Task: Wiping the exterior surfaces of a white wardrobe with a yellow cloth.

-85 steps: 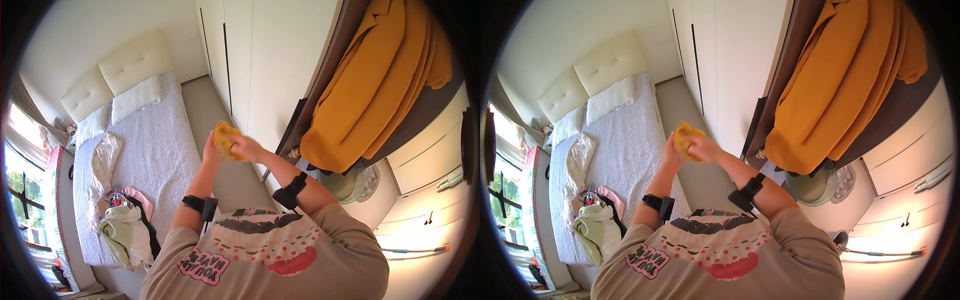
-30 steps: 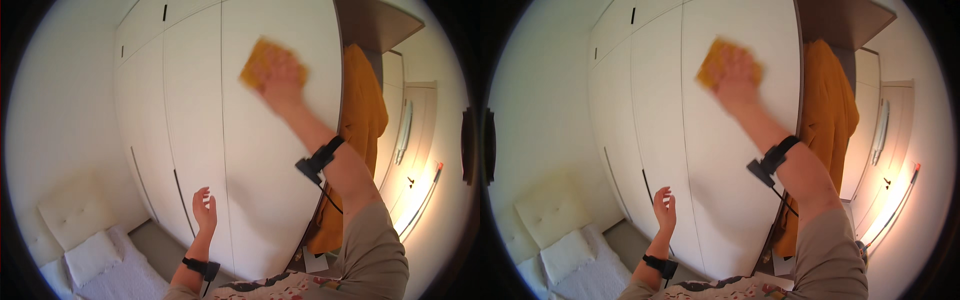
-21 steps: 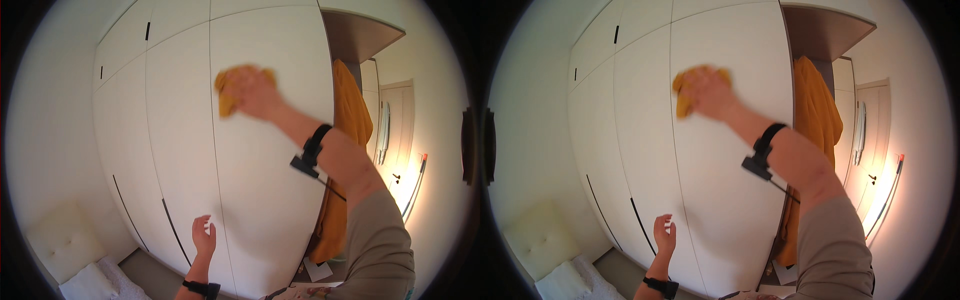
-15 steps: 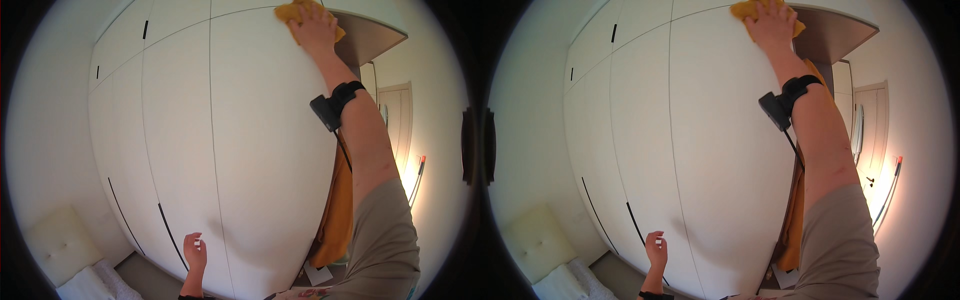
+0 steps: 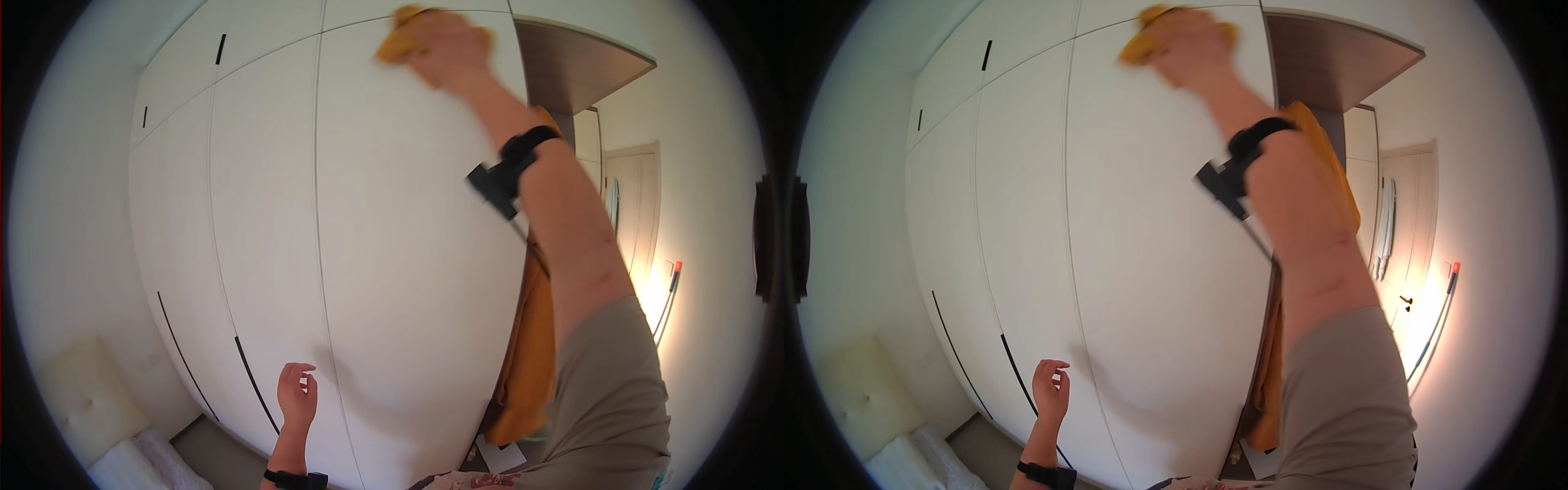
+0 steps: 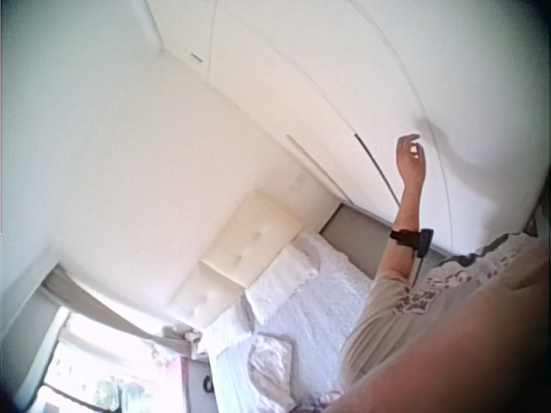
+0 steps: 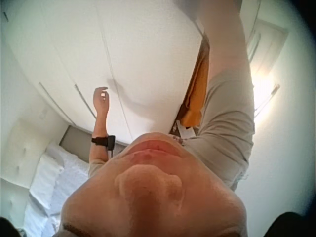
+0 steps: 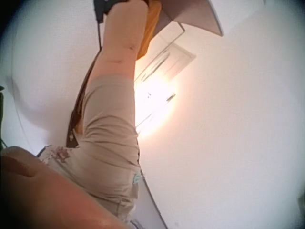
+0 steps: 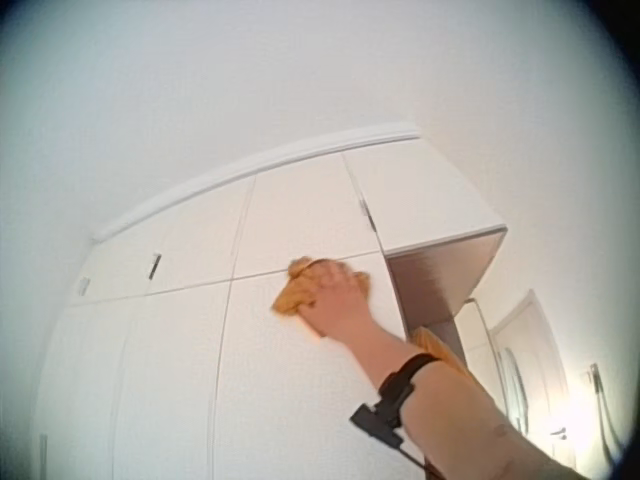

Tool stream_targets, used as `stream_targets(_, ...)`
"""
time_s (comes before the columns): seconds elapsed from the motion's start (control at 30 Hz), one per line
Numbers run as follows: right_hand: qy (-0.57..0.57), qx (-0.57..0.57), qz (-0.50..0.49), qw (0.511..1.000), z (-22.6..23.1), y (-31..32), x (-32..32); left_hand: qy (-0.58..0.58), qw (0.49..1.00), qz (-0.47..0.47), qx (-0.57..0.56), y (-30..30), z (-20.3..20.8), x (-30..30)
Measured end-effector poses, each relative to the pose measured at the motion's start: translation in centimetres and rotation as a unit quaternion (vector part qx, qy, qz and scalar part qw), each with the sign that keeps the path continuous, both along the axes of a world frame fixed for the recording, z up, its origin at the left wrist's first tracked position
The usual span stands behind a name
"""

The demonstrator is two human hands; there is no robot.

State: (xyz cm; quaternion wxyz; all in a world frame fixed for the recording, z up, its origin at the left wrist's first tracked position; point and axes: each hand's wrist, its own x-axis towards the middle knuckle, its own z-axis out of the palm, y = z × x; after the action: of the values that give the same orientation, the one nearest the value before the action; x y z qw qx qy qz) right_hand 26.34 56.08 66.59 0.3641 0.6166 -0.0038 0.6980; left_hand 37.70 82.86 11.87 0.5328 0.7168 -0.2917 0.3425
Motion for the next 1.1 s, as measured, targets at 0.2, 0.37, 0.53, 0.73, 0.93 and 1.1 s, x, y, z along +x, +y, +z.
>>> stream_targets(0.2,-0.115,0.287,-0.073,0.948,2.6,-1.9,-6.2,-0.014,0.998,0.061,0.007,0.7,-1.7,2.1)
stream_targets(0.37,0.063,0.160,-0.063,0.983,-1.4,3.0,-0.9,0.019,0.994,0.105,-0.016,0.5,-2.1,3.2)
stream_targets(0.53,0.026,0.080,-0.065,0.994,-0.3,2.6,2.6,-0.013,1.000,0.022,-0.014,0.6,-1.6,5.5)
stream_targets(0.73,-0.286,0.187,-0.118,0.932,1.5,1.6,3.4,-0.021,0.999,-0.001,-0.047,3.8,-1.0,12.0)
stream_targets(0.93,-0.096,0.298,-0.093,0.945,-0.3,11.3,9.6,-0.076,0.997,-0.027,-0.020,10.5,1.0,19.5)
stream_targets(1.1,-0.112,0.293,-0.105,0.944,0.5,15.2,17.0,-0.069,0.994,-0.086,-0.007,14.6,1.8,24.6)
